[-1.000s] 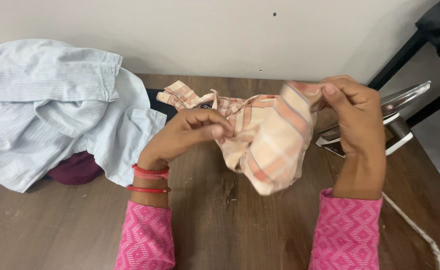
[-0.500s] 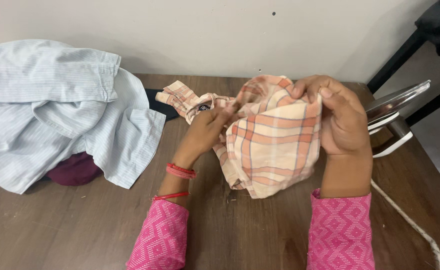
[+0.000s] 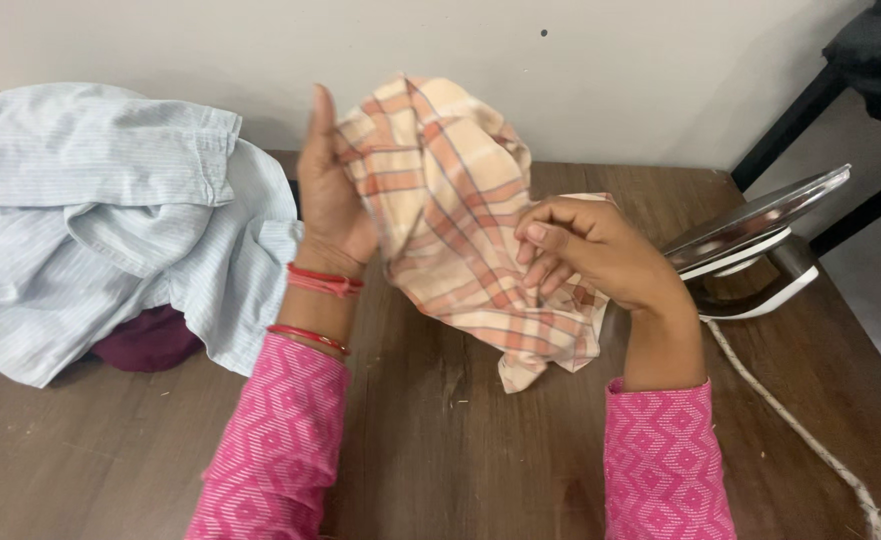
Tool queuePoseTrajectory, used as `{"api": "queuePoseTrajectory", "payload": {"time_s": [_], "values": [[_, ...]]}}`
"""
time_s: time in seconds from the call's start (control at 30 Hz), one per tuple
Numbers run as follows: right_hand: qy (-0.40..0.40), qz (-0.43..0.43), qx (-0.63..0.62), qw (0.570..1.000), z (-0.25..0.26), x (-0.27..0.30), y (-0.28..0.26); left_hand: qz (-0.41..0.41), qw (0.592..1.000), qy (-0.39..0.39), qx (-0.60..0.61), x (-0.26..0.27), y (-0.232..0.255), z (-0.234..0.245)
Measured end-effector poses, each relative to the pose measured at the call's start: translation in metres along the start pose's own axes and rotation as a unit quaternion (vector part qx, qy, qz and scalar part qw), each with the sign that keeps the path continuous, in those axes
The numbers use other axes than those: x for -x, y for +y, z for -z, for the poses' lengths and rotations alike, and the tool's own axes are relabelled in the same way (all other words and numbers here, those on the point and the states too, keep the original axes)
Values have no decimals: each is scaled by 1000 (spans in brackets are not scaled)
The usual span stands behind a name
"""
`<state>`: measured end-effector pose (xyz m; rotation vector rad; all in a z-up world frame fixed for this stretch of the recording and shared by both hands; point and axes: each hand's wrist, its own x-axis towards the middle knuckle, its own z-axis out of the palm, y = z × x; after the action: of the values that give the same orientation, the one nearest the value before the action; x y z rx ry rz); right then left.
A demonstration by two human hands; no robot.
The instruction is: The person irons a plaid shirt on a wooden table. They smooth the fabric, use an iron on the sleeves and body, and repeatedly reposition the shirt to continue ironing different sections.
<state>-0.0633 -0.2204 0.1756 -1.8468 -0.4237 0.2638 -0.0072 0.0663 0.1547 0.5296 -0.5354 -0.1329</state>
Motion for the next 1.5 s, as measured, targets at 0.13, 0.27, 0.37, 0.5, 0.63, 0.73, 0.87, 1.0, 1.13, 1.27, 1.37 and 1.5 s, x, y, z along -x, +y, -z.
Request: {"api": "queuePoseTrajectory", "payload": {"time_s": [0.13, 0.27, 0.37, 0.5, 0.63, 0.73, 0.87, 1.0, 1.13, 1.27, 1.37, 1.5], "values": [[118, -87, 262, 954, 8, -18, 39, -49, 994, 96, -22, -1, 31, 48], [108, -177, 457, 865, -1, -41, 71, 51, 970, 238, -1, 42, 10, 97], [142, -241, 426, 860, -13, -49, 88, 152, 942, 289, -75, 77, -6, 117], [145, -268, 437, 846, -24, -54, 103, 197, 933, 294, -66, 98, -10, 116], [77, -182, 476, 857, -15, -60, 115, 222, 934, 261, -95, 101, -8, 114], [88, -202, 302, 928, 12, -72, 108, 206, 935, 282, -57, 94, -11, 126], [420, -104, 355, 829, 42, -78, 81, 173, 943, 268, -91, 71, -27, 150], [380, 207, 388, 814, 47, -81, 64, 230, 935, 253, -94, 54, -54, 158], [121, 32, 386, 914, 14, -80, 78, 242, 937, 244, -65, 62, -66, 143], [58, -59, 386, 919, -32, -74, 108, 330, 911, 154, -192, 84, -69, 118], [46, -49, 403, 913, -25, -70, 118, 346, 907, 146, -192, 88, -67, 115], [-25, -255, 430, 866, 11, -65, 116, 231, 958, 163, -39, 66, -63, 135]]}}
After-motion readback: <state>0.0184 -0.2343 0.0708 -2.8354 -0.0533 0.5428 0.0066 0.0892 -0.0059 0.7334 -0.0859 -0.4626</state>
